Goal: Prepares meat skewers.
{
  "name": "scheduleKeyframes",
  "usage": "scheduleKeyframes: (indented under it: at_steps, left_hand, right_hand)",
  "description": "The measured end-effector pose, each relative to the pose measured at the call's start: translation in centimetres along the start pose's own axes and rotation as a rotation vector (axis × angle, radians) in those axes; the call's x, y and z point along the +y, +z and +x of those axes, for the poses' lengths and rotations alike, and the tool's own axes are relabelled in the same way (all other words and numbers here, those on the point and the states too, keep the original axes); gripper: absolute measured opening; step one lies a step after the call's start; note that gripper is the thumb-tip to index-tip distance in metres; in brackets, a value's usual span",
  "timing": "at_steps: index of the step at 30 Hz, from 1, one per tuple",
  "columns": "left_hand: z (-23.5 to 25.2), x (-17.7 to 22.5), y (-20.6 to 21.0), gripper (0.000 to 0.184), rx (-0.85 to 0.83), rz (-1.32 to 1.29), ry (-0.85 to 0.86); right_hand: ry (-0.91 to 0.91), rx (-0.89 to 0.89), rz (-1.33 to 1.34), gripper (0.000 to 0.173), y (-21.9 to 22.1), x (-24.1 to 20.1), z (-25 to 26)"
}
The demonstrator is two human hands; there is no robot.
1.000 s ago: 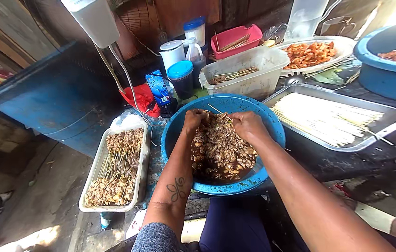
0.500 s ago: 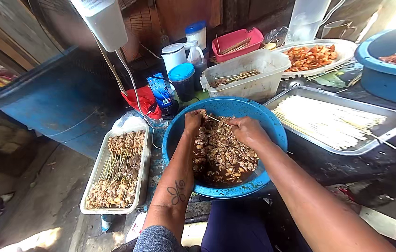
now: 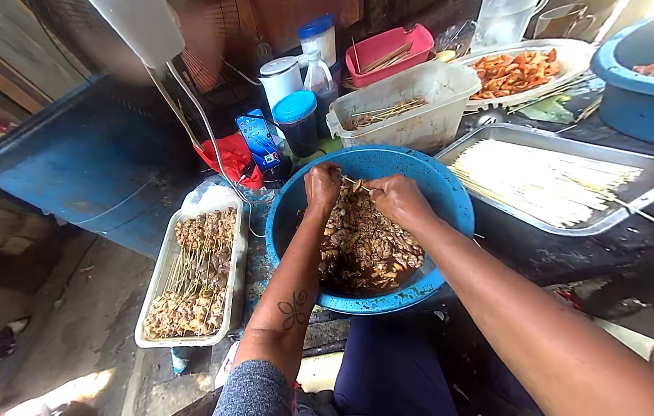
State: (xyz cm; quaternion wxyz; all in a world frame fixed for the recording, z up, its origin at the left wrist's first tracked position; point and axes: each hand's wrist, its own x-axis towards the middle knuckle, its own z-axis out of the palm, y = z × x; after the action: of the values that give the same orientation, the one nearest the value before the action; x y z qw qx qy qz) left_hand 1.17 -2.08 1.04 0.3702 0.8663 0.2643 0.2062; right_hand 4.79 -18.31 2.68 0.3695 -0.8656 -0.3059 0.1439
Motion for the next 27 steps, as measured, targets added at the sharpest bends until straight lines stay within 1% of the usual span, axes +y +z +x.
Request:
scheduleKeyframes:
  at_steps: [5,7,9,11,13,14,15,16,17,18,19,20,21,22,23,27]
  left_hand:
    - [0.1,0.3,0.1,0.022,0.036,0.050,-0.017]
    - [0.1,0.4,0.0,0.023,0.025,0.065,-0.015]
    - [-0.1,0.8,-0.1,0.023,0.021,0.096,0.016]
    - [-0.9,2.2,0.4,0.023,-0.016,0.129,0.085]
    - [-1.5,3.0,0.9,0.022,-0.033,0.072,0.136]
    - [-1.6,2.7,1.0,0.022,-0.043,-0.021,0.154]
    - [-1.5,2.4,1.0,0.022,-0.089,-0.127,0.165]
    - [-1.5,1.9,1.0,0.024,-0.187,-0.200,0.165]
    - [-1.7,1.5,0.8,0.028,-0.328,-0.203,0.163]
    - [-2.0,1.1,0.7,0.030,-0.481,-0.122,0.186]
    - [-2.1,0.8,0.8,0.027,-0.625,0.023,0.221]
    - [-2.2,0.7,1.2,0.024,-0.746,0.163,0.244]
    - [-2.2,0.8,1.4,0.020,-0.818,0.243,0.231]
    - [-2.1,0.7,1.5,0.019,-0.830,0.235,0.191]
    - [-1.8,0.3,1.4,0.018,-0.787,0.143,0.125]
    - [-0.8,-1.0,0.8,0.017,-0.522,-0.486,-0.232]
  right_hand:
    - [-0.008,0.021,0.050,0.035,0.4,0.0,0.3]
    - [-0.029,0.023,0.080,0.035,0.5,0.0,0.3]
    - [-0.032,0.010,0.101,0.035,0.6,0.0,0.6]
    - [-0.032,0.034,0.136,0.033,0.6,-0.1,1.1]
    - [-0.011,0.073,0.191,0.032,0.6,0.2,1.4]
    - [0.008,0.097,0.204,0.033,0.5,0.2,1.3]
    - [0.041,0.120,0.196,0.033,0.1,0.1,1.0]
    - [0.079,0.142,0.172,0.034,-0.3,0.0,0.8]
    - [0.112,0.163,0.138,0.033,-0.7,-0.1,0.6]
    - [0.139,0.180,0.115,0.034,-1.0,0.0,0.4]
    - [0.157,0.186,0.106,0.034,-1.3,0.0,0.3]
    - [0.160,0.190,0.108,0.034,-1.4,0.0,0.1]
    - [0.155,0.188,0.117,0.035,-1.4,0.1,0.1]
    - [0.148,0.184,0.128,0.034,-1.3,0.2,0.0]
    - [0.141,0.181,0.141,0.034,-1.1,0.4,0.0]
    - [0.129,0.140,0.162,0.033,-1.2,0.6,0.0]
